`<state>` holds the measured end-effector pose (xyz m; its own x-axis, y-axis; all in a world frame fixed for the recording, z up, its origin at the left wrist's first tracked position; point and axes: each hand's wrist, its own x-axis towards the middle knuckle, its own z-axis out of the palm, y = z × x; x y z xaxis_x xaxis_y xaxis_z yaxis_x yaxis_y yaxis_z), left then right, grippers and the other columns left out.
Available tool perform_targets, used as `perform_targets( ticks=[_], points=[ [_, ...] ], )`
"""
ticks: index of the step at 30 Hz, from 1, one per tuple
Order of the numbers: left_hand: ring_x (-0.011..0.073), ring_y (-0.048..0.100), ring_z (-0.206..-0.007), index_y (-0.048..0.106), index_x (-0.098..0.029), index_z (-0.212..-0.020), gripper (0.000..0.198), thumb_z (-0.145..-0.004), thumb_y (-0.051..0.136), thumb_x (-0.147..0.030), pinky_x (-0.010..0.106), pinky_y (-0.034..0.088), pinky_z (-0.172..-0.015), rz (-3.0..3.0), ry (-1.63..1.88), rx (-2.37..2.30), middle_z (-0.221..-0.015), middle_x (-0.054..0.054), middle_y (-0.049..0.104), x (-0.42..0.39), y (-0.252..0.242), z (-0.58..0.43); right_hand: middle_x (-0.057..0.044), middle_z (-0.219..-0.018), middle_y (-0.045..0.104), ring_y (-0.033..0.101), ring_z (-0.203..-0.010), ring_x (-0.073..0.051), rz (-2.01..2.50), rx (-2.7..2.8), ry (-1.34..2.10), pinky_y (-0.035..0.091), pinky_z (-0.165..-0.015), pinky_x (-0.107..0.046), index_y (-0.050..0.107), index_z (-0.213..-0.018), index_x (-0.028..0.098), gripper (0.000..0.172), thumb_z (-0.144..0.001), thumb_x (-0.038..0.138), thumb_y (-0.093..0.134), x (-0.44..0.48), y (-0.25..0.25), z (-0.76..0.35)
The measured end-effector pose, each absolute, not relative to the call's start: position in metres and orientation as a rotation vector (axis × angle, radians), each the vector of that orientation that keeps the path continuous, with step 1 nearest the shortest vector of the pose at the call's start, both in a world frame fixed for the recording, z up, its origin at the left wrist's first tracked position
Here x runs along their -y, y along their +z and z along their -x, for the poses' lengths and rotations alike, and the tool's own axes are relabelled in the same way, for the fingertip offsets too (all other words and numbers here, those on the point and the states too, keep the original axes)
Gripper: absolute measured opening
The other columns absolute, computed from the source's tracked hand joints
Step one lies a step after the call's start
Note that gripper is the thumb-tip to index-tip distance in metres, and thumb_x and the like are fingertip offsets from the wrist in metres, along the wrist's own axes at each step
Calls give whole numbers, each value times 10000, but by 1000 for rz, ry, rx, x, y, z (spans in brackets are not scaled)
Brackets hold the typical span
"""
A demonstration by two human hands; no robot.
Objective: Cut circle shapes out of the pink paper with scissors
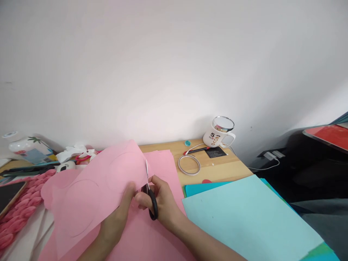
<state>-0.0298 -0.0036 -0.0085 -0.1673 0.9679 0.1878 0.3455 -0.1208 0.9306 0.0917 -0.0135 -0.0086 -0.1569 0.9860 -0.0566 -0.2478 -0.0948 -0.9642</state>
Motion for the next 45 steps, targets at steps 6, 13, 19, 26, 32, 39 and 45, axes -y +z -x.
perform_targets(
  ticks=[6,13,19,26,32,39,45],
  points=[
    [173,594,-522,530,-243,-409,499,-759,425,-584,308,490,-789,-1523,1135,-1437,-448,-12,597,7,0,24,54,-534,499,471,-498,-109,1018,1087,1479,395,-529,-262,447,-695,184,303,-672,382,676,14,-9,-91],
    [244,644,-710,602,-226,-523,318,-648,615,-518,391,477,-837,-1299,1227,-1648,-595,32,664,4,-6,24,66,-544,424,420,-517,-105,969,1123,1445,358,-545,-253,442,-722,189,348,-663,423,693,11,-15,-89],
    [275,609,-930,666,-190,-716,270,-640,634,-447,442,393,-962,-1329,1345,-1569,-873,85,697,-8,-13,29,76,-568,365,309,-524,-91,945,1147,1414,296,-538,-241,390,-713,201,424,-640,466,713,4,-17,-91],
    [209,640,-631,602,-227,-491,262,-710,568,-367,358,510,-783,-1320,1160,-1388,-522,16,646,-7,3,30,67,-553,360,333,-532,-98,982,1145,1391,317,-536,-243,380,-694,198,409,-656,458,693,1,-22,-90],
    [188,606,-538,564,-233,-454,300,-723,564,-365,327,522,-691,-1352,1145,-1360,-478,3,625,-4,10,28,46,-602,436,366,-557,-98,915,1137,1402,328,-556,-243,421,-730,181,296,-707,346,666,3,-22,-91],
    [192,588,-543,565,-237,-431,339,-713,576,-424,326,504,-641,-1371,1111,-1288,-468,4,596,-6,5,31,43,-612,476,401,-551,-92,853,1085,1428,353,-558,-239,454,-749,172,214,-712,239,654,7,-22,-91],
    [173,556,-500,570,-235,-441,339,-744,558,-388,306,498,-602,-1343,1153,-1216,-434,-14,568,-5,9,29,49,-579,481,475,-564,-110,852,1033,1443,380,-542,-236,445,-704,180,230,-681,216,672,8,-21,-91]
  ],
)
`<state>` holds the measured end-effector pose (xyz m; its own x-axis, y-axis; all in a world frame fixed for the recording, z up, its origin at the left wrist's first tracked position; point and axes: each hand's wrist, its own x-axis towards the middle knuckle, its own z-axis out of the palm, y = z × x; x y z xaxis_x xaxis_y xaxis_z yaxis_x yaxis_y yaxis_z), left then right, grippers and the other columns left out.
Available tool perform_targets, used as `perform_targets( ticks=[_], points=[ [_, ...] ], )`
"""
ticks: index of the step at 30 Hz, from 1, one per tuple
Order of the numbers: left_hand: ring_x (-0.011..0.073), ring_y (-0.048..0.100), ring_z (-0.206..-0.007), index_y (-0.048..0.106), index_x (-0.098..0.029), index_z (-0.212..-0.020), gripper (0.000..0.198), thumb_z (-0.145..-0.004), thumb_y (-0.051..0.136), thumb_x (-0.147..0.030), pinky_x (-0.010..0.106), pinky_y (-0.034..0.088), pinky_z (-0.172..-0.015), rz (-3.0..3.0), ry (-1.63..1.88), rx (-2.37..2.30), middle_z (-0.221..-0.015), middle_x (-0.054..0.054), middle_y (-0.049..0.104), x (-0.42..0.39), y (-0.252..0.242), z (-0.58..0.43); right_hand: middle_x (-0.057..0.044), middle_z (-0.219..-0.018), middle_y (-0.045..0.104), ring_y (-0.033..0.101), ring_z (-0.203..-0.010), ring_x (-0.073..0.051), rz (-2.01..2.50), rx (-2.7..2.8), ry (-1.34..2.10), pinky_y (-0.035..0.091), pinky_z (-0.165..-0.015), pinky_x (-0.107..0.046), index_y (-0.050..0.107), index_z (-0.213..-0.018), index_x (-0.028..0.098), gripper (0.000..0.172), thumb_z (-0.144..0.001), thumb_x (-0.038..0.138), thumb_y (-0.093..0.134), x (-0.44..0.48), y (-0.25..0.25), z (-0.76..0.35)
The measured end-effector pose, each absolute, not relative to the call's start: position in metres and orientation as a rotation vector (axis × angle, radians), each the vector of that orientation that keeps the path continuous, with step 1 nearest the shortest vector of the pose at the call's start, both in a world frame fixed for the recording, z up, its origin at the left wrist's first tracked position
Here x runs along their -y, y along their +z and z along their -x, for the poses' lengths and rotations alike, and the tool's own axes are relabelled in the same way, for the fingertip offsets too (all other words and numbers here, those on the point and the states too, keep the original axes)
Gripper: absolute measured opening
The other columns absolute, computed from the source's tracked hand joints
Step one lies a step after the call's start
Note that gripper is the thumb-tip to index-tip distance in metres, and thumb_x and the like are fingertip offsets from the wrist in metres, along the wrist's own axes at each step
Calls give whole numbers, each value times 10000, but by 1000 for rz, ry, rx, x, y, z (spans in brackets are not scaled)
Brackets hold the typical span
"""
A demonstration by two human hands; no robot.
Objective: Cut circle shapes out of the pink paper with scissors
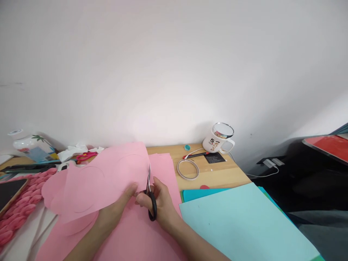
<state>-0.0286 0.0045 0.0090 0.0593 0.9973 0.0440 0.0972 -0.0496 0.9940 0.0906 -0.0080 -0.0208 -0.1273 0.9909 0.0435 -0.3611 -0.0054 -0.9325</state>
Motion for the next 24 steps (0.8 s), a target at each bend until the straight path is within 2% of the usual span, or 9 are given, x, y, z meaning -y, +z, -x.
perform_targets(
  ticks=[9,17,22,24],
  points=[
    [155,556,-490,583,-223,-441,355,-779,533,-319,288,482,-665,-1389,1057,-1159,-441,-23,577,-4,15,30,52,-559,480,541,-579,-135,889,1056,1438,387,-518,-236,465,-734,174,203,-687,226,655,10,-20,-92],
    [157,555,-474,524,-219,-424,365,-775,522,-323,296,489,-624,-1370,1086,-1108,-418,-19,561,-4,20,29,62,-545,477,524,-505,-118,909,1057,1442,417,-512,-246,483,-743,171,193,-691,238,656,10,-22,-93],
    [175,593,-544,589,-212,-550,231,-732,578,-354,296,500,-580,-1293,1177,-1148,-514,-6,631,-4,13,29,65,-543,482,518,-488,-102,952,1068,1421,419,-533,-242,489,-708,168,196,-701,256,663,9,-21,-93],
    [183,605,-574,609,-203,-554,249,-733,574,-371,303,509,-604,-1275,1202,-1150,-521,4,635,-4,11,29,63,-549,489,521,-495,-101,961,1081,1410,415,-543,-240,489,-701,166,207,-704,271,667,9,-21,-94]
  ],
)
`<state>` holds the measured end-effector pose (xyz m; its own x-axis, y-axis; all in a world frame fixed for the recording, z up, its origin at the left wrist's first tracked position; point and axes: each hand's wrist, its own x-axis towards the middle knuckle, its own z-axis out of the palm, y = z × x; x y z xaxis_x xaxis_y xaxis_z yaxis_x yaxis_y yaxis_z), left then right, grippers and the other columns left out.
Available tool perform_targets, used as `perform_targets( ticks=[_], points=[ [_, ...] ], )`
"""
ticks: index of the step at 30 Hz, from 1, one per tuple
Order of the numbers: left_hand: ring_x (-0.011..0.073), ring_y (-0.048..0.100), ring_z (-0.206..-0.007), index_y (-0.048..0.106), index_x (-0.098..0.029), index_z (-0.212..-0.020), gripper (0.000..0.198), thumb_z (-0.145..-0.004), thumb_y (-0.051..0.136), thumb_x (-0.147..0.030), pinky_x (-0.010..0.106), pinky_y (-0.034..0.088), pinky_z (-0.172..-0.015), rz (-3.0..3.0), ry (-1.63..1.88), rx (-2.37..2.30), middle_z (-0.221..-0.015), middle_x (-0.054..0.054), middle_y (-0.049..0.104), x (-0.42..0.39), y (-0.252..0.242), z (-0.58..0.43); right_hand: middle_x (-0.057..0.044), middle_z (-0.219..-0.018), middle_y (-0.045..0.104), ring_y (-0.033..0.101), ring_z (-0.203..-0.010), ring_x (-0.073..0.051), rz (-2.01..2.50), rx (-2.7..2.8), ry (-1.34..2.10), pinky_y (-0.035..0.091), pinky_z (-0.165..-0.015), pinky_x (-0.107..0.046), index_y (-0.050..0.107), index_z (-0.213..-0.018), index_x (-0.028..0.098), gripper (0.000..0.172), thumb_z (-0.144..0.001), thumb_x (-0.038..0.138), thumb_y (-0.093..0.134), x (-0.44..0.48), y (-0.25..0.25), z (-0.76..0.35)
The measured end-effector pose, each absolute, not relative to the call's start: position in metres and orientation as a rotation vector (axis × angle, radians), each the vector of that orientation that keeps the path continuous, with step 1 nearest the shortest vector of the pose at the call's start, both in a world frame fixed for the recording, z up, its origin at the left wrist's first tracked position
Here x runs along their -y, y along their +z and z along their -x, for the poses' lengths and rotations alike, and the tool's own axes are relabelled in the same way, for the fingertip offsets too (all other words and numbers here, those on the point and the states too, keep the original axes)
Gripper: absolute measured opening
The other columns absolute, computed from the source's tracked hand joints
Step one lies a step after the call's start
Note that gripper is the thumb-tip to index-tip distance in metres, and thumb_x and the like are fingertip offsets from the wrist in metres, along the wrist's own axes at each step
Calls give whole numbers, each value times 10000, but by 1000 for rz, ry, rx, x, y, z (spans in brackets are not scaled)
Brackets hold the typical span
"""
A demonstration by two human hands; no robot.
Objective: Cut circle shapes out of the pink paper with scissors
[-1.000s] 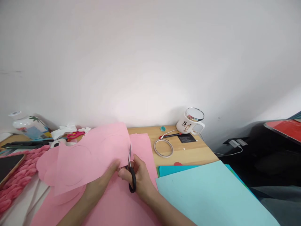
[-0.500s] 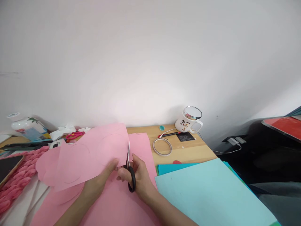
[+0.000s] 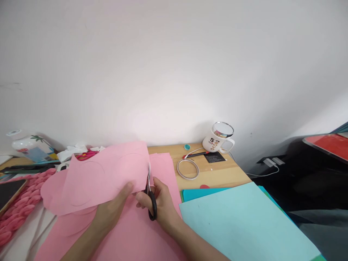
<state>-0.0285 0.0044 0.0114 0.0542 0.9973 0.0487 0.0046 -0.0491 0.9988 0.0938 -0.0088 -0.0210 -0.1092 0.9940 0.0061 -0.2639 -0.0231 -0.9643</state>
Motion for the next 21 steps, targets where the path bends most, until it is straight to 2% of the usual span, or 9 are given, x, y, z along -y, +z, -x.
perform_targets(
  ticks=[3,5,8,11,15,21],
  points=[
    [187,600,-544,585,-201,-475,334,-742,556,-400,319,518,-638,-1276,1164,-1186,-441,5,589,-5,11,28,56,-561,496,526,-521,-113,957,1095,1420,410,-549,-246,495,-730,166,242,-697,319,680,8,-22,-94],
    [195,607,-555,586,-199,-486,320,-727,570,-409,332,521,-650,-1273,1144,-1239,-453,6,594,-6,10,29,45,-580,512,528,-558,-127,950,1099,1435,408,-561,-253,500,-757,166,284,-682,360,693,9,-22,-94],
    [229,640,-747,646,-187,-644,231,-685,616,-412,366,499,-781,-1291,1195,-1313,-650,33,678,-9,5,32,22,-629,555,532,-610,-143,929,1100,1452,404,-589,-265,503,-801,173,342,-663,410,708,9,-21,-96],
    [250,609,-935,669,-181,-768,265,-668,631,-422,389,435,-911,-1309,1219,-1292,-844,60,701,-12,-1,33,13,-676,584,550,-646,-155,924,1087,1469,406,-626,-279,501,-895,188,391,-666,430,705,9,-19,-97],
    [253,608,-929,670,-167,-837,315,-665,633,-428,411,434,-913,-1279,1172,-1255,-908,78,696,-12,-2,34,14,-685,589,550,-653,-155,950,1057,1476,405,-647,-290,479,-978,188,444,-670,410,709,10,-17,-98],
    [231,641,-756,653,-196,-640,231,-703,591,-409,389,480,-837,-1353,1120,-1264,-674,40,692,-10,4,32,23,-682,576,527,-602,-126,926,1049,1483,401,-623,-277,473,-981,182,422,-689,382,704,11,-20,-98]
  ],
)
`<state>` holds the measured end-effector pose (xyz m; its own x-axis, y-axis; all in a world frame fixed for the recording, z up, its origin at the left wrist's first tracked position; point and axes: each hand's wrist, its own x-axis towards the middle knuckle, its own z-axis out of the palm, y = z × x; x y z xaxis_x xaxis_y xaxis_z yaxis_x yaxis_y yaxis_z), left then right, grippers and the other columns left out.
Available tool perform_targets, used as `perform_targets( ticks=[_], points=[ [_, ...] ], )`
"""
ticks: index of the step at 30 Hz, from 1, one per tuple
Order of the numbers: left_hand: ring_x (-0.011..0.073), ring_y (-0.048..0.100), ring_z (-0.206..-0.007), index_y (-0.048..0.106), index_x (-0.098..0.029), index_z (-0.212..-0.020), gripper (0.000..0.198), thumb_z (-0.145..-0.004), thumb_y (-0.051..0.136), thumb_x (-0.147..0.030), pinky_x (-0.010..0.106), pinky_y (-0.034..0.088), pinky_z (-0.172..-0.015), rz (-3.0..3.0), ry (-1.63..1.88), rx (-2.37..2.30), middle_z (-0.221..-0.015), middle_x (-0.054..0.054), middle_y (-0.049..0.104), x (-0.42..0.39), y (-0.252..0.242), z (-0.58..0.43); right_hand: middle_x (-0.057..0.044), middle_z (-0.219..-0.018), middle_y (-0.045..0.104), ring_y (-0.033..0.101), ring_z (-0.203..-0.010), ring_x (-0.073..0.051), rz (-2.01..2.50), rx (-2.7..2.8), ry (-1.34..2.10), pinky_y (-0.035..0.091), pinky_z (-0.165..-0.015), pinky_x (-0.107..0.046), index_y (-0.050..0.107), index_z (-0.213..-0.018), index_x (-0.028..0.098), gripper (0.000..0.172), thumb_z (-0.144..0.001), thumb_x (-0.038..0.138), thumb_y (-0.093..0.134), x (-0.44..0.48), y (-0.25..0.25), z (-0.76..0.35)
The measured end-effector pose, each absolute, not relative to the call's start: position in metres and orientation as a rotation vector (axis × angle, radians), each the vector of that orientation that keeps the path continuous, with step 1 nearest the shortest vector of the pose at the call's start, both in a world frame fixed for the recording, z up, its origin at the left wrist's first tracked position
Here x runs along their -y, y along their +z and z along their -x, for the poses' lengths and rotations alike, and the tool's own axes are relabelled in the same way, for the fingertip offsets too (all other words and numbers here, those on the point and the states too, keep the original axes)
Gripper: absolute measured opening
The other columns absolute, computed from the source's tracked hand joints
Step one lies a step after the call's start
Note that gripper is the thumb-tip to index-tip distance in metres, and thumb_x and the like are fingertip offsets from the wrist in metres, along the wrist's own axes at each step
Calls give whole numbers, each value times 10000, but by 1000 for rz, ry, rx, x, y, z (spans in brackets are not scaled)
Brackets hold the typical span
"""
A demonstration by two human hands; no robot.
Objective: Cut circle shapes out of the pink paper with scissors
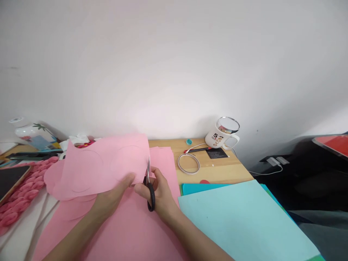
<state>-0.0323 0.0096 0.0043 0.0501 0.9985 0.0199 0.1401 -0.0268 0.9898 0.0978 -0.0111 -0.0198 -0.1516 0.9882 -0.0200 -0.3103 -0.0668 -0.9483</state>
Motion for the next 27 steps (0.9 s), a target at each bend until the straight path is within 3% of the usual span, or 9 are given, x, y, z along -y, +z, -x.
perform_targets(
  ticks=[6,13,18,23,27],
  points=[
    [199,629,-595,603,-213,-493,310,-755,521,-357,363,502,-769,-1438,1091,-1182,-512,12,638,-9,7,30,42,-629,547,482,-538,-108,948,1038,1488,409,-569,-273,465,-975,176,452,-663,386,716,10,-18,-98],
    [235,639,-783,681,-208,-608,213,-725,566,-344,371,496,-796,-1428,1138,-1287,-662,42,695,-10,6,29,58,-579,515,481,-541,-113,994,1014,1497,418,-573,-286,459,-971,183,456,-641,360,718,9,-17,-99],
    [257,631,-850,643,-233,-492,276,-720,562,-364,387,491,-824,-1430,1137,-1290,-589,38,681,-8,10,26,66,-532,501,512,-544,-130,1010,1035,1487,447,-592,-309,475,-875,189,385,-647,409,692,10,-17,-99],
    [241,634,-765,615,-217,-479,304,-733,541,-367,367,505,-771,-1420,1110,-1271,-568,40,664,-11,5,29,71,-503,458,484,-516,-111,1020,1020,1503,462,-577,-294,499,-774,178,308,-667,408,675,9,-20,-97],
    [215,619,-724,628,-193,-637,202,-721,580,-369,342,508,-722,-1384,1151,-1281,-655,38,664,-15,-5,34,89,-470,412,399,-464,-81,985,978,1526,481,-584,-303,502,-740,174,296,-652,383,692,9,-24,-94]
  ],
)
